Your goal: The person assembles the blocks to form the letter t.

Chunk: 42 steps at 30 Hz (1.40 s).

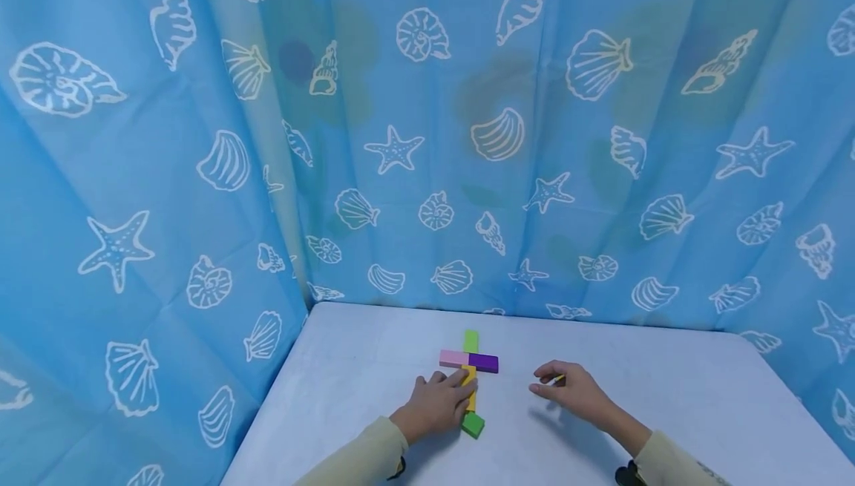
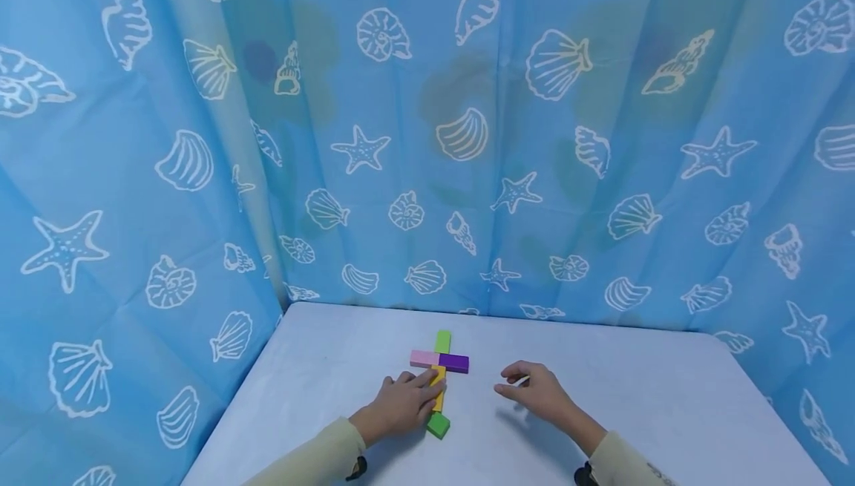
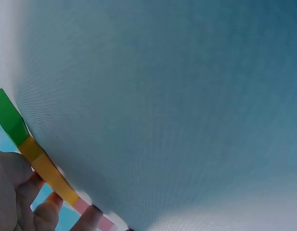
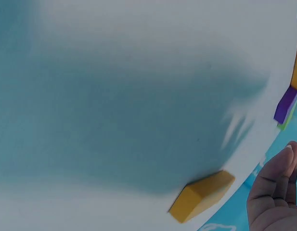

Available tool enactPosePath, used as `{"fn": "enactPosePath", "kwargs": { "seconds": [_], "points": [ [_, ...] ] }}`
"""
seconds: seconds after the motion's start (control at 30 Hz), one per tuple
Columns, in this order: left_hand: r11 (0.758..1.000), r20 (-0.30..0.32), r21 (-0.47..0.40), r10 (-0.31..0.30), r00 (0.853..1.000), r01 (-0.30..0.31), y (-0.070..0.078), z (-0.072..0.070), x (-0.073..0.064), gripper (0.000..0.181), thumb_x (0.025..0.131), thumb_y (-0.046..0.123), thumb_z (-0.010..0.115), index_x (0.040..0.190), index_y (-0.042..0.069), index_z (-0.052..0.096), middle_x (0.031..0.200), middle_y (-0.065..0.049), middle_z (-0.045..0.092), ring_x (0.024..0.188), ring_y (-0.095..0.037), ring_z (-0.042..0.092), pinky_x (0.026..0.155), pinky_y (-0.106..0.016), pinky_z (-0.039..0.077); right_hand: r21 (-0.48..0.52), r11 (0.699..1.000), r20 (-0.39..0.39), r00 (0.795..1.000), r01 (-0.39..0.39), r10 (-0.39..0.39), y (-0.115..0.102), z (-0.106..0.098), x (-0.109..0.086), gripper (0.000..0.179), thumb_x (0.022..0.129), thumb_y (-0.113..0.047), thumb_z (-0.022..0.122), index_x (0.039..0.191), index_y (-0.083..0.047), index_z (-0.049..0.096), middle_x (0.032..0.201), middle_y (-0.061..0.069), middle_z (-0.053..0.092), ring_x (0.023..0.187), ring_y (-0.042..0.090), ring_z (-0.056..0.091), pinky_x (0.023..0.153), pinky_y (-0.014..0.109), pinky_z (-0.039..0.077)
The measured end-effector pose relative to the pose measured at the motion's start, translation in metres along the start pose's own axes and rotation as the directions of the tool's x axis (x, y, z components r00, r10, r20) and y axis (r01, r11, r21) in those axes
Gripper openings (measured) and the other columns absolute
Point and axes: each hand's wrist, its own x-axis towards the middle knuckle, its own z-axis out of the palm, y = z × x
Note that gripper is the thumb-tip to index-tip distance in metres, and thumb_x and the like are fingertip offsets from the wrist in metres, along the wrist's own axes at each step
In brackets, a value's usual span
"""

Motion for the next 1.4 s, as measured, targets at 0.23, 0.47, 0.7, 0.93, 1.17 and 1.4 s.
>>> {"fn": "enactPosePath", "kwargs": {
  "seconds": [0.23, 0.47, 0.7, 0.93, 1.17, 1.4],
  "points": [
    [1.0, 0.005, -0.006, -0.013, 1.0, 0.013, 0.002, 0.0, 0.001, 0.048, 0.102, 0.046, 0.045, 0.15, 0.043, 0.038, 0.159, 0.014, 0.034, 0.134, -0.028, 0.046, 0.105, -0.064, 0.039, -0.019, 1.0, -0.056, 0.998, -0.018, 0.017, 0.011, -0.016, 0.001, 0.042, 0.085, -0.03, 0.078, 0.112, -0.001, 0.068, 0.099, 0.006, 0.068, 0.086, 0.017, 0.062, 0.07, 0.03, 0.053],
    [1.0, 0.006, -0.007, -0.017, 1.0, 0.017, 0.003, 0.0, 0.0, 0.048, 0.102, 0.046, 0.046, 0.15, 0.044, 0.037, 0.159, 0.015, 0.034, 0.134, -0.027, 0.046, 0.106, -0.063, 0.039, -0.072, 0.997, -0.104, 0.994, -0.041, 0.033, 0.034, -0.029, 0.003, 0.047, 0.084, -0.03, 0.078, 0.117, 0.001, 0.065, 0.1, 0.009, 0.067, 0.087, 0.02, 0.064, 0.07, 0.032, 0.056],
    [1.0, 0.001, -0.005, -0.022, 1.0, 0.022, 0.001, -0.004, 0.001, 0.049, 0.103, 0.045, 0.046, 0.15, 0.043, 0.037, 0.16, 0.014, 0.033, 0.135, -0.028, 0.045, 0.106, -0.064, 0.038, -0.108, 0.991, -0.101, 0.992, -0.083, 0.073, 0.047, -0.04, 0.006, 0.055, 0.085, -0.035, 0.077, 0.121, 0.003, 0.062, 0.104, 0.014, 0.066, 0.09, 0.024, 0.064, 0.07, 0.034, 0.057],
    [1.0, 0.009, -0.009, -0.019, 1.0, 0.019, 0.0, -0.005, 0.004, 0.049, 0.103, 0.046, 0.045, 0.151, 0.043, 0.036, 0.16, 0.014, 0.032, 0.137, -0.028, 0.043, 0.107, -0.064, 0.036, -0.126, 0.985, -0.102, 0.989, -0.12, 0.107, 0.054, -0.048, 0.006, 0.058, 0.084, -0.038, 0.077, 0.121, 0.004, 0.061, 0.108, 0.017, 0.065, 0.092, 0.026, 0.063, 0.071, 0.034, 0.057],
    [1.0, 0.019, -0.025, -0.017, 1.0, 0.017, 0.0, -0.007, 0.003, 0.049, 0.103, 0.045, 0.045, 0.151, 0.043, 0.036, 0.16, 0.014, 0.032, 0.137, -0.028, 0.043, 0.107, -0.064, 0.036, -0.154, 0.978, -0.108, 0.987, -0.138, 0.122, 0.062, -0.052, 0.009, 0.062, 0.082, -0.043, 0.078, 0.119, 0.003, 0.062, 0.107, 0.015, 0.066, 0.091, 0.024, 0.062, 0.071, 0.035, 0.057],
    [0.999, 0.02, -0.037, -0.009, 1.0, 0.01, 0.0, -0.004, 0.001, 0.048, 0.103, 0.044, 0.046, 0.15, 0.042, 0.038, 0.16, 0.013, 0.033, 0.137, -0.029, 0.044, 0.107, -0.065, 0.036, -0.169, 0.976, -0.096, 0.988, -0.139, 0.124, 0.072, -0.051, 0.006, 0.065, 0.081, -0.047, 0.078, 0.119, 0.004, 0.063, 0.104, 0.015, 0.066, 0.09, 0.023, 0.06, 0.072, 0.035, 0.055]
  ]
}}
